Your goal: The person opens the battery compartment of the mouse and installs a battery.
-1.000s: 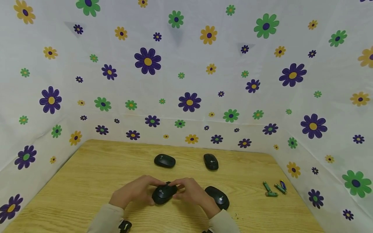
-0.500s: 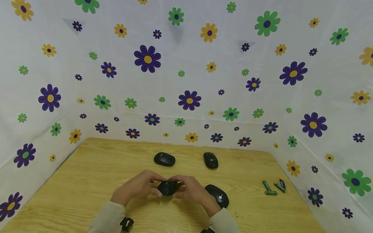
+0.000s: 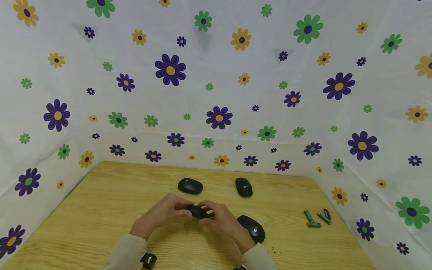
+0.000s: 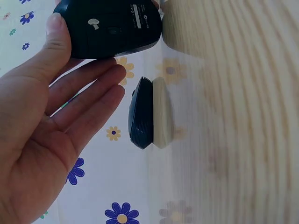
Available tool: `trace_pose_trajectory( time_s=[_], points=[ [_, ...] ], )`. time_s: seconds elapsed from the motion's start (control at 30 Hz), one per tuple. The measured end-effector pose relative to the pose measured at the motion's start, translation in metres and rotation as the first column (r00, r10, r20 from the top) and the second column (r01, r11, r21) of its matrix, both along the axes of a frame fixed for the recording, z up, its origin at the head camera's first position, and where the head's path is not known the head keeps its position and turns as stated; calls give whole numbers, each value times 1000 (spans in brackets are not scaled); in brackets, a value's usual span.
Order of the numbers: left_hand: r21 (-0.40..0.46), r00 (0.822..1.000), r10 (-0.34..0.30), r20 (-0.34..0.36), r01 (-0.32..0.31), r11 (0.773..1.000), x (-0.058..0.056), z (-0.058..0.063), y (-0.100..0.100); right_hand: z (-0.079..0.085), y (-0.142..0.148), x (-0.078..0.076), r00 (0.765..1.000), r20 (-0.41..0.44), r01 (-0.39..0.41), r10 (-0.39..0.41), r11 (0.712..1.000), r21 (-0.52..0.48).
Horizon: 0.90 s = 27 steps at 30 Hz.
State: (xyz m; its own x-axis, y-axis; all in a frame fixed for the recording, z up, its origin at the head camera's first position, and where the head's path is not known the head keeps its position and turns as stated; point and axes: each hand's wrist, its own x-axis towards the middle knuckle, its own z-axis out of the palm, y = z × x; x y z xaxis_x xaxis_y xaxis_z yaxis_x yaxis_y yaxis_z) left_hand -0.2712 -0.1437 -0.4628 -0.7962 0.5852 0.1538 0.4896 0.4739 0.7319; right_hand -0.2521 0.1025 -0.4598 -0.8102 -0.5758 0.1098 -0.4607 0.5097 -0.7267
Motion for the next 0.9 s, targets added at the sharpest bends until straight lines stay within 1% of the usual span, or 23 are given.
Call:
trace_pose_trajectory(
  time_s=[0.1,0.17,0.23,0.33,0.4,0.57,0.63,0.73,0.8,0.9],
  points=[
    [8,1000,-1,-9,1,1000,0,2,0,1,0,0,1000,9,8,-8,1000,6],
    [0,1000,1,-24,-1,1000,0,2,0,1,0,0,1000,10,10,-10,1000,4],
    [-6,999,-3,-40,3,1000,0,1,0,0,0,1,1000,-6,11,-11,1000,1],
    [-3,999,-9,-51,9,1000,1,-1,0,0,-1,1,1000,6,8,-8,1000,-28],
    [14,999,-12,-43,12,1000,1,-3,0,-1,-1,2,1000,16,-1,2,999,-50],
    [48,999,-11,-40,13,999,2,-6,2,-2,-3,3,996,80,-23,33,992,-123],
    [59,999,-9,-43,12,998,2,-6,3,-1,-4,4,994,102,-33,49,987,-154],
    [69,1000,0,-29,2,998,3,-5,3,1,-5,5,989,125,-51,75,981,-189],
    [72,1000,8,-13,-7,997,3,-5,3,2,-5,5,988,129,-58,84,979,-194],
    [86,1000,20,23,-22,996,4,-4,2,5,-5,5,990,124,-44,65,985,-167]
  ],
)
